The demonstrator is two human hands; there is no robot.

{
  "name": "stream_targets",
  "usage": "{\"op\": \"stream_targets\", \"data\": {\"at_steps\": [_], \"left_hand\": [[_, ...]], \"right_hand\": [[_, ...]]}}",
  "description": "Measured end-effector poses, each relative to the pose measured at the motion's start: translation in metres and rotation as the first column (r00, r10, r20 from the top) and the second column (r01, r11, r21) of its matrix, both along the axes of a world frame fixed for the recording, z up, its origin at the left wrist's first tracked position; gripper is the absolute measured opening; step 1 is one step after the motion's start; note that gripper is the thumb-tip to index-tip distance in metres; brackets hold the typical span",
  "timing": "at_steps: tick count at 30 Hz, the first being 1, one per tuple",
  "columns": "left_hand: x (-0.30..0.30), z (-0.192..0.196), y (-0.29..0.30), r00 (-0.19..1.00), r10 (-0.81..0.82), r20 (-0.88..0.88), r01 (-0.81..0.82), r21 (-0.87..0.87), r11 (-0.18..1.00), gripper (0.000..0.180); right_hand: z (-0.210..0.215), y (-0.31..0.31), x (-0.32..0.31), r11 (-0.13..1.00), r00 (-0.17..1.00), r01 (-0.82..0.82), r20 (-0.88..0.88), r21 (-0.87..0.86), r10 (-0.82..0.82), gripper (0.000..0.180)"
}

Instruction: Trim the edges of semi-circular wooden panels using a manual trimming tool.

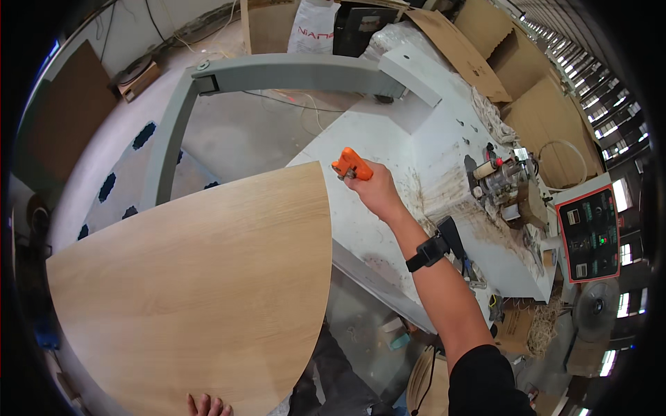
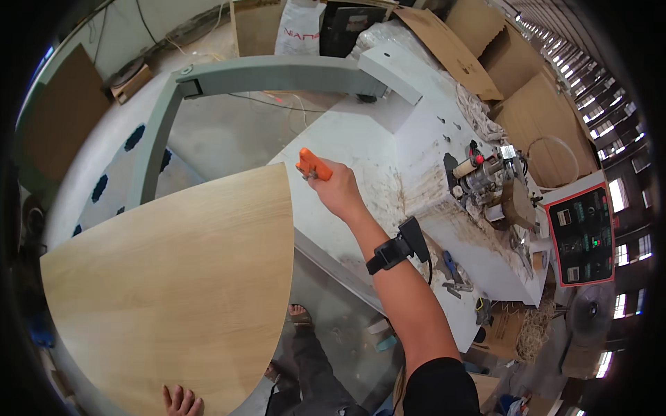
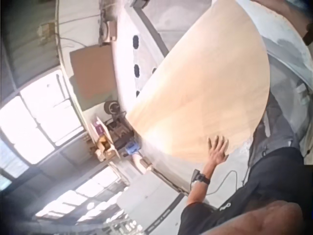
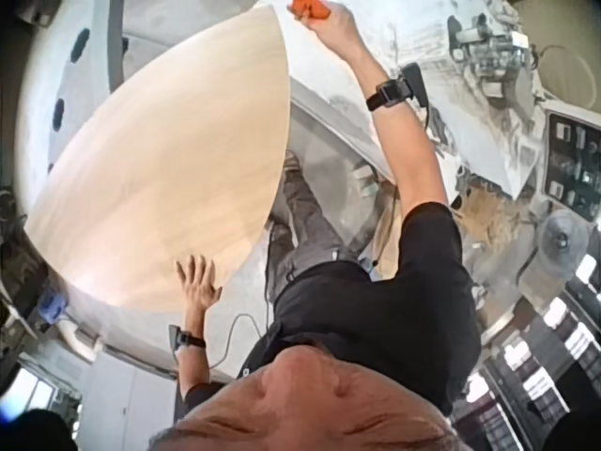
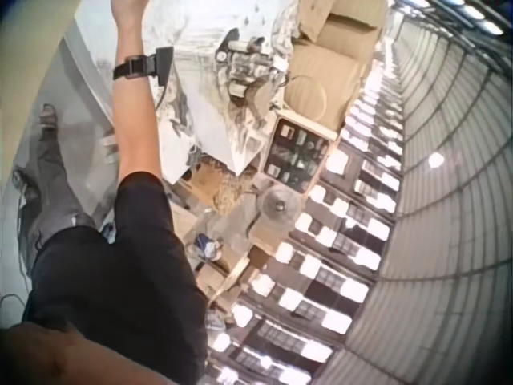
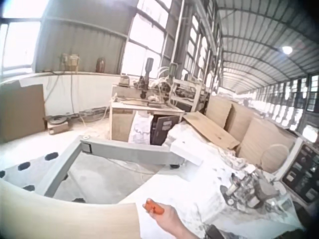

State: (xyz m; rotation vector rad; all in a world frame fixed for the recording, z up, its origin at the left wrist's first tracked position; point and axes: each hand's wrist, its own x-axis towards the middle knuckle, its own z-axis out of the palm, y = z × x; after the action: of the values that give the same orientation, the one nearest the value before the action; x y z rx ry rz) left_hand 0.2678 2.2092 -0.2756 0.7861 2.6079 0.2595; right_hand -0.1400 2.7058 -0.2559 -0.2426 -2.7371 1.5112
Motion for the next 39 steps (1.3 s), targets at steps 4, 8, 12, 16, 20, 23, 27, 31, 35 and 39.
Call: {"op": "stream_targets", "data": {"at_steps": [4, 8, 12, 16, 20, 23, 27, 31, 35, 39], "left_hand": [[0.001, -0.003, -0.003, 1.0, -0.006, -0.029, 0.006, 0.016, 1.0, 0.073], [0.006, -0.005, -0.005, 0.999, -0.008, -0.049, 0.009, 0.021, 1.0, 0.072], [0.008, -0.007, -0.006, 0.998, -0.007, -0.068, 0.01, 0.037, 0.999, 0.071], [0.007, -0.004, -0.005, 0.998, 0.006, -0.069, -0.003, 0.045, 0.999, 0.071], [0.007, -0.005, -0.005, 0.997, 0.005, -0.072, -0.002, 0.051, 0.999, 0.071], [0.008, -0.005, -0.005, 0.997, 0.002, -0.074, 0.001, 0.042, 0.999, 0.07], [0.008, -0.007, -0.006, 0.996, -0.002, -0.086, 0.006, 0.048, 0.999, 0.069], [0.009, -0.007, -0.01, 0.996, -0.005, -0.092, 0.01, 0.057, 0.998, 0.067], [0.009, -0.008, -0.01, 0.997, -0.002, -0.081, 0.007, 0.059, 0.998, 0.066], [0.011, -0.01, -0.011, 0.995, -0.006, -0.097, 0.013, 0.064, 0.998, 0.065]], "right_hand": [[-0.003, -0.003, -0.009, 0.999, 0.999, -0.052, -0.002, 0.004, 0.052, 0.03], [-0.003, -0.008, -0.014, 0.997, 0.997, -0.078, -0.018, 0.026, 0.078, 0.026], [-0.012, -0.006, -0.02, 0.995, 0.993, -0.1, -0.058, -0.021, 0.098, 0.024], [-0.009, -0.008, -0.022, 0.995, 0.995, -0.104, -0.011, 0.001, 0.104, 0.028], [-0.008, -0.009, -0.023, 0.994, 0.995, -0.1, -0.001, 0.041, 0.1, 0.031], [-0.005, -0.012, -0.023, 0.995, 0.995, -0.096, 0.018, 0.037, 0.096, 0.032], [-0.014, -0.01, -0.025, 0.996, 0.996, -0.09, -0.026, 0.02, 0.091, 0.032], [-0.01, -0.015, -0.026, 0.995, 0.995, -0.095, -0.017, 0.038, 0.096, 0.032], [-0.011, -0.015, -0.024, 0.998, 0.998, -0.057, -0.028, 0.031, 0.058, 0.033], [-0.014, -0.013, -0.024, 0.998, 0.998, -0.058, -0.035, 0.009, 0.058, 0.033]]}}
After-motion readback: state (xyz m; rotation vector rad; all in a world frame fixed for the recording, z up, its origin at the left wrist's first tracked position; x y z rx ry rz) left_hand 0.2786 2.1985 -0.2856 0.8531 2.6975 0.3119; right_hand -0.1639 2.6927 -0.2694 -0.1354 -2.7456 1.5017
